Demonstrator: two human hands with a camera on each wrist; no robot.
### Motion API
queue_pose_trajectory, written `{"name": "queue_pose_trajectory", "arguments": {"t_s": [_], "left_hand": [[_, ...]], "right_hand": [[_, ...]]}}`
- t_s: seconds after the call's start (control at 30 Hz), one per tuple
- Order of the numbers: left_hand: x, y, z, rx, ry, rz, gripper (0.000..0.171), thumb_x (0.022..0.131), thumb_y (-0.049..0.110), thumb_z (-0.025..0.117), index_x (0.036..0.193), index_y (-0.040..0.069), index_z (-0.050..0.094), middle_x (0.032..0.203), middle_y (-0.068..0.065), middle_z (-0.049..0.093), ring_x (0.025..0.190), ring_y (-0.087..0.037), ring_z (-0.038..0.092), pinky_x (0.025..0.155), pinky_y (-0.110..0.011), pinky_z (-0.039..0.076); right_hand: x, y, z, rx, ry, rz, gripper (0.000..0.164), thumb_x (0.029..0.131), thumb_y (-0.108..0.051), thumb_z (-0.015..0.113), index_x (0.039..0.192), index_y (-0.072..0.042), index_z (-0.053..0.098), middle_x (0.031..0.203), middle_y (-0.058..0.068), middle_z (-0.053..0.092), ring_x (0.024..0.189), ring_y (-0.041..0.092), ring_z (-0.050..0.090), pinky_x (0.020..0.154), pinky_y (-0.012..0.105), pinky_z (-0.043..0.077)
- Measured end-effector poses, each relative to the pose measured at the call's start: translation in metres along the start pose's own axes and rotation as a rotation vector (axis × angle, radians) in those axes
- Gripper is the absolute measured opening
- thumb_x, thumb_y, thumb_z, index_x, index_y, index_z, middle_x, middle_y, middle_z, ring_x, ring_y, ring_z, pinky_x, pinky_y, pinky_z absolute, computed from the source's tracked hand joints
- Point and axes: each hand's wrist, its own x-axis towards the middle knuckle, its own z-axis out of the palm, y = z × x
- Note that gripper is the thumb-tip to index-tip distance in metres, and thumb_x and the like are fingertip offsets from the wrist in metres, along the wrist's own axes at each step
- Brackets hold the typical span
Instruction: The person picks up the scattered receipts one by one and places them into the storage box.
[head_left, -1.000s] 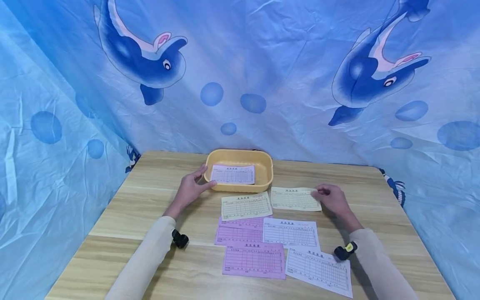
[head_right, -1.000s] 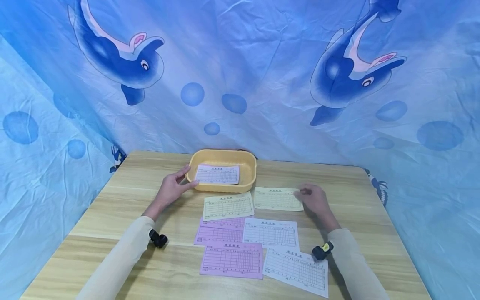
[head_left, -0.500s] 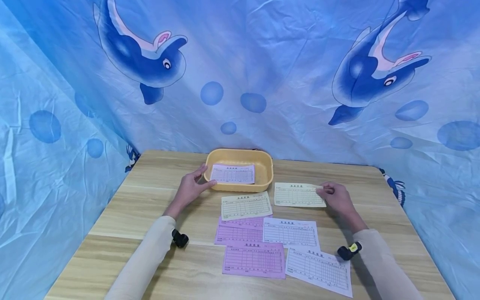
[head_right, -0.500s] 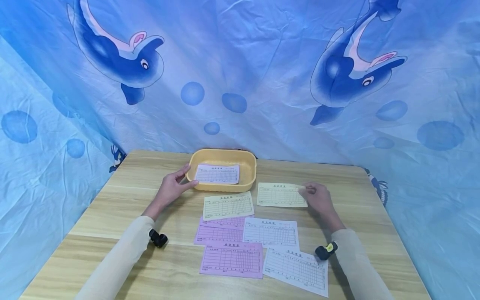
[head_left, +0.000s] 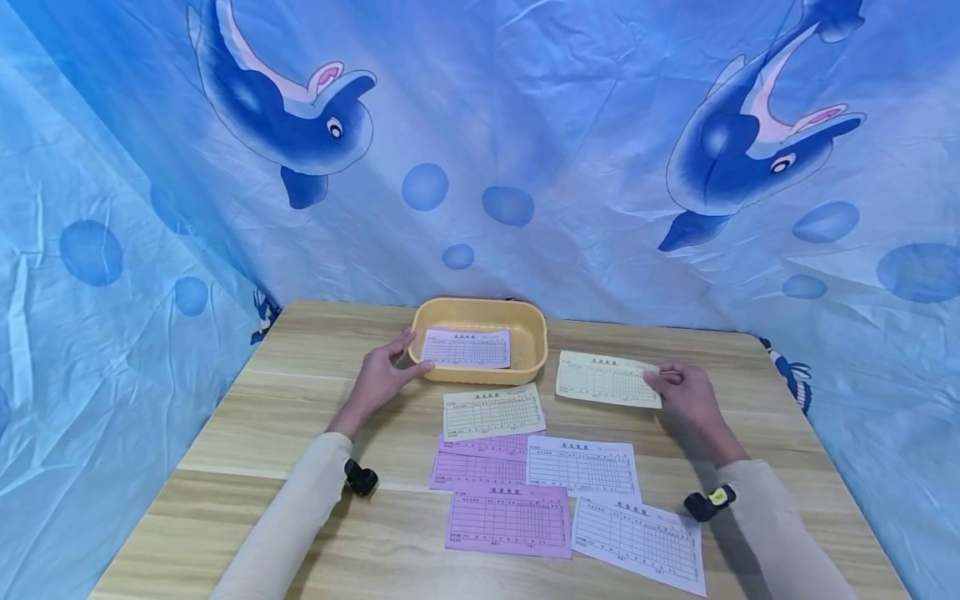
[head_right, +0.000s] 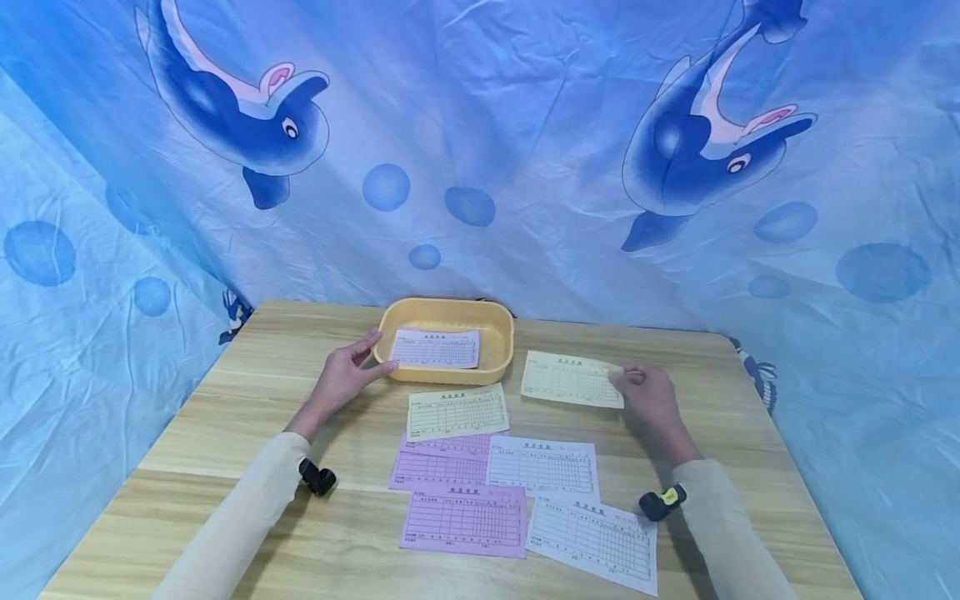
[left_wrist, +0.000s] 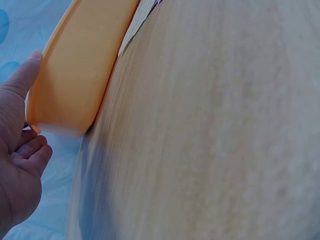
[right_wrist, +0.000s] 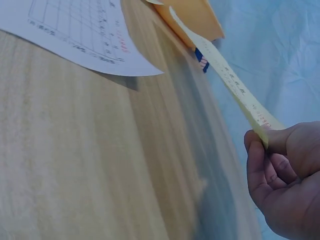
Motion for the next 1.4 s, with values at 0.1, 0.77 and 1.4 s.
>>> {"name": "queue_pose_trajectory", "arguments": {"t_s": [0.1, 0.77, 1.4], "left_hand": [[0.0, 0.0, 0.0, 0.0, 0.0, -0.002, 0.087, 0.084, 0.04, 0.085, 0.152, 0.003, 0.045, 0.163, -0.015, 0.035, 0.149, -0.031, 0.036, 0.119, -0.045, 0.038], [-0.001, -0.001, 0.001, 0.001, -0.001, 0.007, 0.091, 0.082, 0.048, 0.084, 0.152, 0.004, 0.045, 0.163, -0.014, 0.035, 0.15, -0.027, 0.035, 0.12, -0.044, 0.037], [-0.001, 0.0, 0.002, -0.008, 0.001, 0.01, 0.09, 0.082, 0.045, 0.085, 0.151, 0.003, 0.045, 0.163, -0.014, 0.035, 0.15, -0.026, 0.035, 0.12, -0.042, 0.037]], "right_hand": [[0.002, 0.0, -0.006, -0.03, 0.017, 0.003, 0.054, 0.101, -0.039, 0.065, 0.125, 0.009, 0.062, 0.123, 0.029, 0.068, 0.114, 0.041, 0.067, 0.08, 0.019, 0.055], [0.016, -0.037, -0.027, 0.044, 0.068, -0.007, 0.057, 0.1, -0.038, 0.068, 0.129, 0.011, 0.061, 0.107, 0.017, 0.073, 0.079, -0.007, 0.061, 0.073, 0.02, 0.06], [0.043, -0.098, 0.022, 0.302, 0.066, -0.047, 0.032, 0.096, -0.025, 0.075, 0.107, 0.003, 0.064, 0.075, -0.011, 0.064, 0.071, 0.003, 0.059, 0.068, 0.024, 0.058]]}}
